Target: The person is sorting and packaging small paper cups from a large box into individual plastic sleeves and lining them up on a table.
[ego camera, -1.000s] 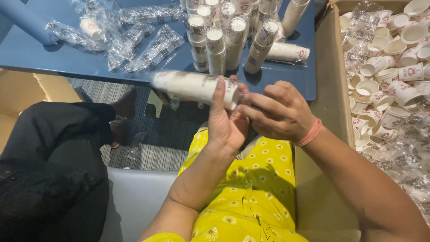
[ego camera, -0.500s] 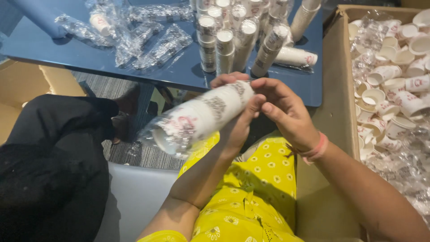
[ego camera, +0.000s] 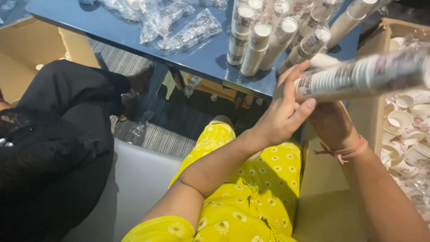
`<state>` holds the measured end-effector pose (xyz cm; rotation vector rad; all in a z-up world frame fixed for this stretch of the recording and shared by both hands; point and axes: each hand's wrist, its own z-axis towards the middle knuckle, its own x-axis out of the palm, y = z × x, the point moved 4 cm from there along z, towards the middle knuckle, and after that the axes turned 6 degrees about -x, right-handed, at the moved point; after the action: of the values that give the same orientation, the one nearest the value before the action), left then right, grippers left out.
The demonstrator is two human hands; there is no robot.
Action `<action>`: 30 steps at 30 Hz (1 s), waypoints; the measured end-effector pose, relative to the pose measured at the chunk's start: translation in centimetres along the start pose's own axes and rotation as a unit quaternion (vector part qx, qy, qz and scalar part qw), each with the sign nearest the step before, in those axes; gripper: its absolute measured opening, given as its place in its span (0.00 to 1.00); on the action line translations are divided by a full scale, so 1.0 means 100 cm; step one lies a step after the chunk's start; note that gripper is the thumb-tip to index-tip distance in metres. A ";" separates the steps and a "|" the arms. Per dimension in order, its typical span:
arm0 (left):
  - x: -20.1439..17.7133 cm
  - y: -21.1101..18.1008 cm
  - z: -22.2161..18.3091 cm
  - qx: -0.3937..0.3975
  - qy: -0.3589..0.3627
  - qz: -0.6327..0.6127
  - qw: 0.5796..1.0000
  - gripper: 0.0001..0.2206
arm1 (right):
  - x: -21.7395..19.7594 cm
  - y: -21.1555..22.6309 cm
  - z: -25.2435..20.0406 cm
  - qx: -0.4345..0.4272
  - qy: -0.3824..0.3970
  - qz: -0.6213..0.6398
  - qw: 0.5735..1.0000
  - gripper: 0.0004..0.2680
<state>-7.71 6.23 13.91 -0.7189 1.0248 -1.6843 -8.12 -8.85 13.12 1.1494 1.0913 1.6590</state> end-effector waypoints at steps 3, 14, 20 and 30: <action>0.012 0.037 0.000 -0.018 0.049 -0.035 0.998 0.33 | -0.036 -0.004 0.002 -0.025 -0.004 -0.186 0.982 0.18; 0.039 0.127 -0.023 -0.074 0.024 0.099 0.992 0.34 | -0.121 -0.040 0.023 0.209 -0.132 -0.489 0.837 0.19; 0.032 0.148 -0.011 -0.122 0.008 0.085 0.989 0.32 | -0.113 -0.077 0.045 0.051 -0.138 -0.554 0.819 0.20; 0.021 0.123 0.008 -0.100 -0.014 0.079 0.992 0.10 | -0.088 -0.088 0.050 0.017 -0.143 -0.450 0.881 0.19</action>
<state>-2.27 2.27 3.37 -0.7667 1.2099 -1.4465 0.14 -13.63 3.66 0.6832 1.1967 0.7170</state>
